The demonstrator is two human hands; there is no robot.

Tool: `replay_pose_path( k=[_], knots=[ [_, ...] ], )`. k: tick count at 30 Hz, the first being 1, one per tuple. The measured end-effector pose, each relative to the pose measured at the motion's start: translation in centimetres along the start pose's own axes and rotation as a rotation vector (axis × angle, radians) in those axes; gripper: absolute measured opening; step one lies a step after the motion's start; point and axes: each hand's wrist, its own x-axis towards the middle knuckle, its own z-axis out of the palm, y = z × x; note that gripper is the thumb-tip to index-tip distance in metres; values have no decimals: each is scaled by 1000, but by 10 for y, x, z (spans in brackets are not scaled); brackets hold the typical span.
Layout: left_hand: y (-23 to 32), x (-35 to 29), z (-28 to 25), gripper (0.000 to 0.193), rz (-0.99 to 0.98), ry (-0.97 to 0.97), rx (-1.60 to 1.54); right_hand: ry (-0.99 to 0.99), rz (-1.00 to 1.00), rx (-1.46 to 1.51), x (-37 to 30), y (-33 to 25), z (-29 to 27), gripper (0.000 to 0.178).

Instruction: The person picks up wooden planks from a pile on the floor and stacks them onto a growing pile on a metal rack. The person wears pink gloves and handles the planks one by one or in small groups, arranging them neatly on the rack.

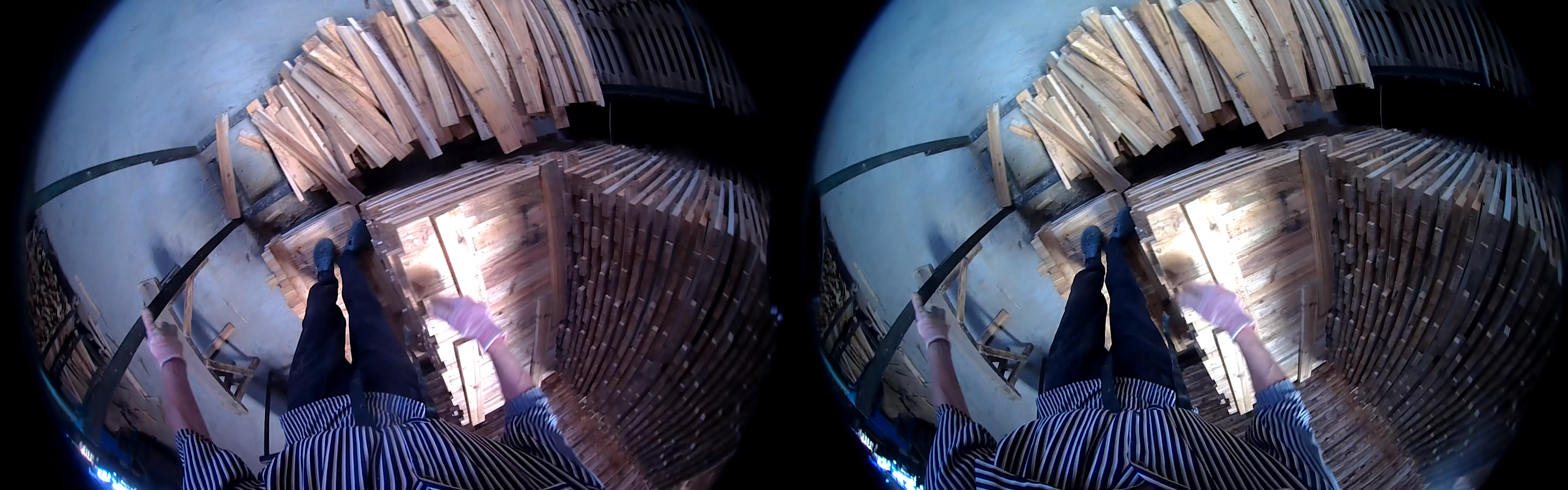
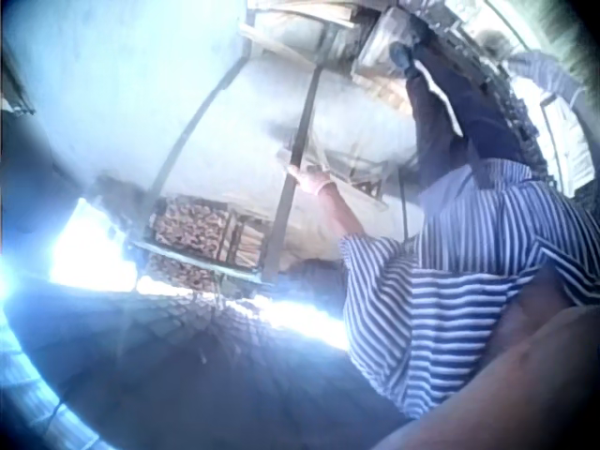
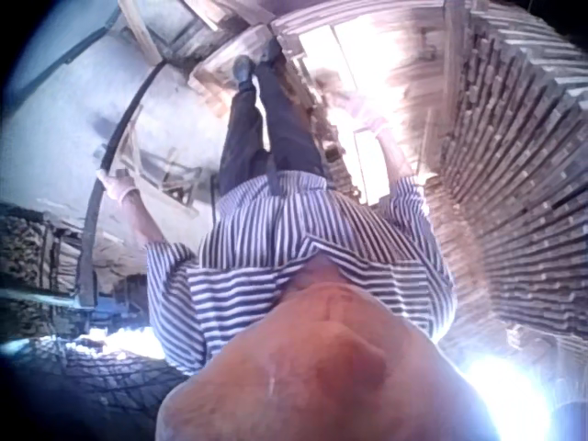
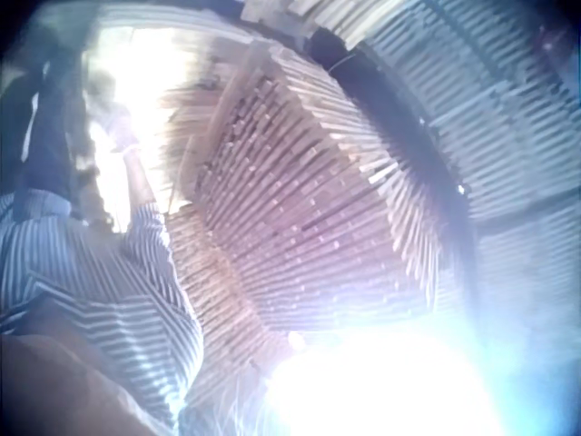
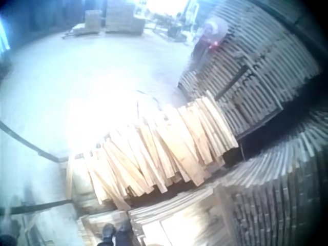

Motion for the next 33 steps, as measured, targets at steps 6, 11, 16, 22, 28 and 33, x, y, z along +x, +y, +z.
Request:
replay_pose_path(
  k=[6, 11, 16, 22, 28, 33],
  knots=[
    [-57, -159, 300, 63, -32, -644, 173, 1179, -326, -374, 71, -19, -193, 58],
    [-103, -269, 466, 53, 710, -1013, 318, 1224, -158, -795, 148, 24, -254, 56],
    [-128, -317, 503, 46, 565, -1125, 280, 578, 74, -514, 164, 55, -232, 56],
    [-121, -311, 508, 43, 628, -1215, 320, 692, 16, -564, 162, 54, -232, 51],
    [-81, -311, 532, 48, 663, -1332, 390, 966, -169, -569, 147, 0, -289, 51],
    [-61, -350, 578, 127, 612, -1437, 1320, 872, -187, -769, 157, 56, -275, 49]
  ],
)
